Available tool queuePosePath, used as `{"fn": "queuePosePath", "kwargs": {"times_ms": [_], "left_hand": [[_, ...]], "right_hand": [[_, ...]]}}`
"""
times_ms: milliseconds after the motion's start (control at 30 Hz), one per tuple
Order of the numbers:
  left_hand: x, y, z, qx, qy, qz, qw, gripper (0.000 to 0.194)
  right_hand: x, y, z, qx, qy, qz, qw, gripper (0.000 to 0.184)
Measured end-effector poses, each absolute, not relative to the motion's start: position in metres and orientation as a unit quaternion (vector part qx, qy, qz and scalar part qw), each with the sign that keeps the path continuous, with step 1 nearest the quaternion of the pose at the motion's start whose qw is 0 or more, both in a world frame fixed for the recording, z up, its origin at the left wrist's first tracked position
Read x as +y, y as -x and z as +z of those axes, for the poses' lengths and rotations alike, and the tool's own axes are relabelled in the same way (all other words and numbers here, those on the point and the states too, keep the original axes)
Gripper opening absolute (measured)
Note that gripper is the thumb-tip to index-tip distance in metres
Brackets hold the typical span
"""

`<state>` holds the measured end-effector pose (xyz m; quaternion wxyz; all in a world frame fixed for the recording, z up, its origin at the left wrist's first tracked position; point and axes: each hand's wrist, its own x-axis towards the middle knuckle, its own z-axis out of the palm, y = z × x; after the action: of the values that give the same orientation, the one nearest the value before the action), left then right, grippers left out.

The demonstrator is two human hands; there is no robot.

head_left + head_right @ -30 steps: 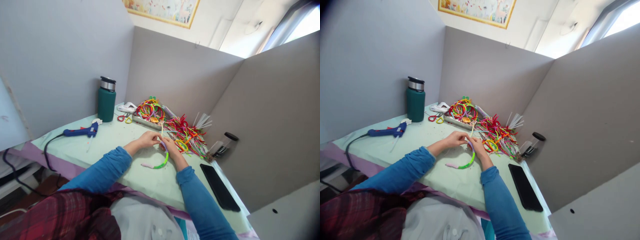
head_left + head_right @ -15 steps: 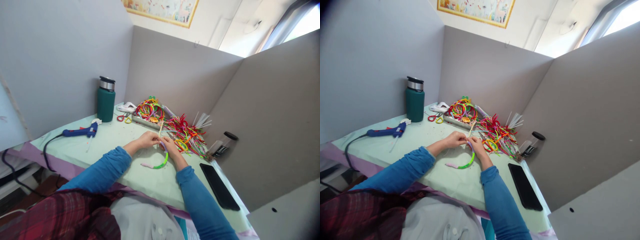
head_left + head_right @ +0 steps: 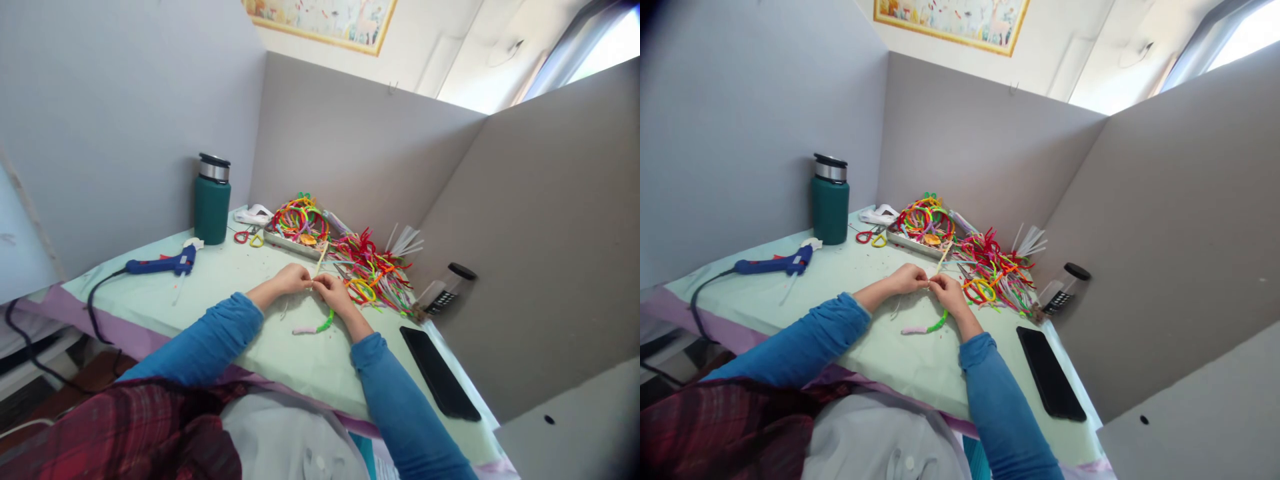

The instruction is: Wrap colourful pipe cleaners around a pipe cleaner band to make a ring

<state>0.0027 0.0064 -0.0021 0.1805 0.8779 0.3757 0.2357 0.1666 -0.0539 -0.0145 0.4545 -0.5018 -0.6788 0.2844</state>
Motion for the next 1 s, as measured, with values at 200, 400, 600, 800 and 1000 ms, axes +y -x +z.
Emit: {"fn": "queuePosePath", "kwargs": {"times_ms": [200,400,600,800,1000], "left_hand": [[0.008,-0.002,-0.003,0.390,-0.859,0.226,0.241,0.033],[0.011,-0.002,-0.005,0.367,-0.841,0.258,0.302,0.031],[-0.005,0.001,0.014,0.295,-0.779,0.289,0.472,0.044],[-0.013,0.001,0.023,0.271,-0.737,0.303,0.539,0.056],[-0.005,-0.002,0.012,0.269,-0.775,0.290,0.493,0.046]], "right_hand": [[-0.052,-0.170,-0.019,-0.704,0.492,0.230,0.458,0.018],[-0.052,-0.171,-0.016,-0.719,0.490,0.180,0.459,0.018],[-0.060,-0.170,-0.003,-0.722,0.464,0.127,0.497,0.021],[-0.065,-0.165,0.004,-0.690,0.454,0.160,0.541,0.021],[-0.056,-0.170,0.007,-0.584,0.457,0.218,0.634,0.026]]}}
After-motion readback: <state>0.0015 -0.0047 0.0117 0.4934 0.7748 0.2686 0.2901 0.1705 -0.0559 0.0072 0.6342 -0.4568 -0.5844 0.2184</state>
